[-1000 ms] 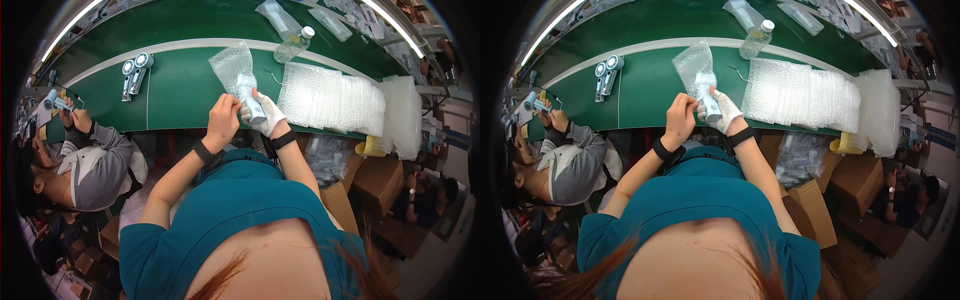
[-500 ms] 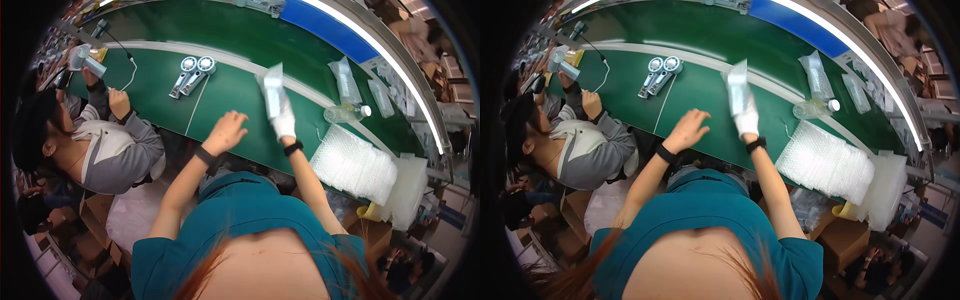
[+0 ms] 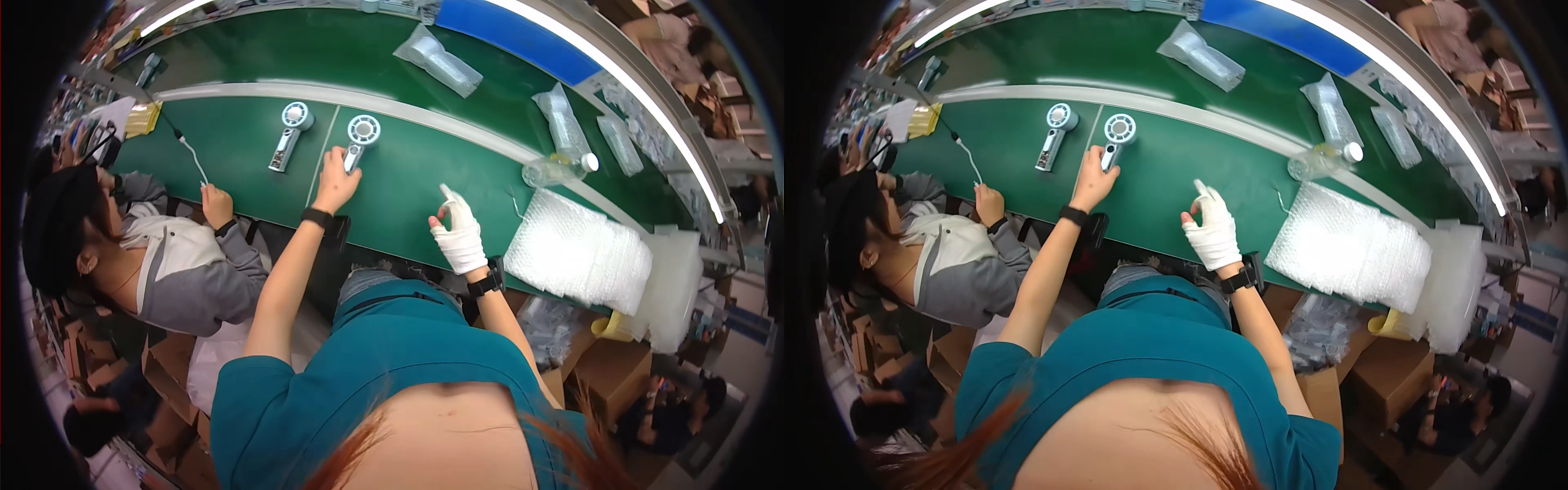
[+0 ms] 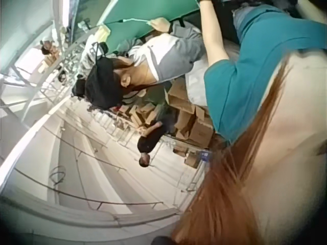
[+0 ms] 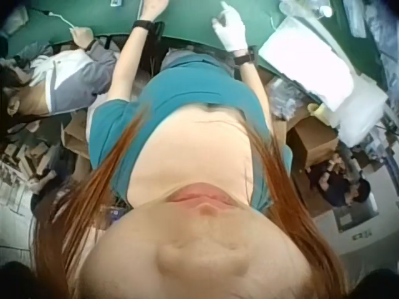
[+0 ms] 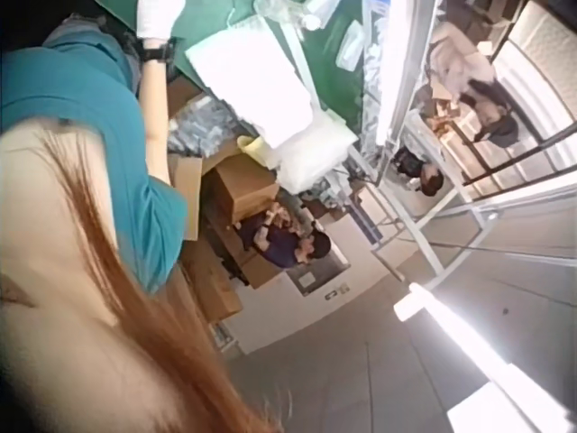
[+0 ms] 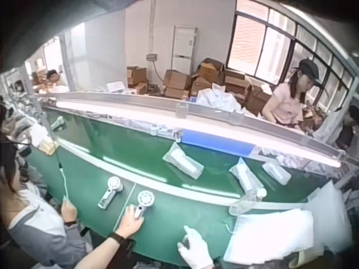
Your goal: Packaging handheld fans into plastic bags and placing them into cardboard boxes on a factory production line.
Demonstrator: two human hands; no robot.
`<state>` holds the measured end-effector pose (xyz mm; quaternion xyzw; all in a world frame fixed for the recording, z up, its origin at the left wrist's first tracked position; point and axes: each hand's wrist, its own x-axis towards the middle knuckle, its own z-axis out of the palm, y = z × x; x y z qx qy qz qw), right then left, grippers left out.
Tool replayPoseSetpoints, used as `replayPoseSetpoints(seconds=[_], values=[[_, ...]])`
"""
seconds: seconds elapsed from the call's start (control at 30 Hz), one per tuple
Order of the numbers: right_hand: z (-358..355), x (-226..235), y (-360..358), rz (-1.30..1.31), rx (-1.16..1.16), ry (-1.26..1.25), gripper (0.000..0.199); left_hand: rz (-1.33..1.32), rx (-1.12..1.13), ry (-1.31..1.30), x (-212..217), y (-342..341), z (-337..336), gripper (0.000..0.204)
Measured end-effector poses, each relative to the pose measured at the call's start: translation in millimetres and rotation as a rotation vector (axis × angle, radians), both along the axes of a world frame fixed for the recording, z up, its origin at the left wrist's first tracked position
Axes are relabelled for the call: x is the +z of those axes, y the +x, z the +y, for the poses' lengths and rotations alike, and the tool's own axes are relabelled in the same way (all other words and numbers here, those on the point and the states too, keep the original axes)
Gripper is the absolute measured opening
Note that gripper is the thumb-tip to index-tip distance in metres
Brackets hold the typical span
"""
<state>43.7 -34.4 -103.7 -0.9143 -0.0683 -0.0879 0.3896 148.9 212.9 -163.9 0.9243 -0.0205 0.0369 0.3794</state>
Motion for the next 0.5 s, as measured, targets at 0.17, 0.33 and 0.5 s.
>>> replayPoseSetpoints(seconds=[0.17, 0.33, 0.5], values=[[0, 50, -9, -0.219, 0.151, -0.262, 0.031, 0.151, -0.306, -0.235, 65, -65, -80, 0.038], [-27, 60, -21, -0.296, -0.100, -0.408, 0.037, 0.143, -0.406, -0.270, 82, -90, -118, 0.040], [-43, 64, -46, -0.324, -0.059, -0.209, 0.049, 0.120, -0.450, -0.339, 96, -104, -143, 0.042]])
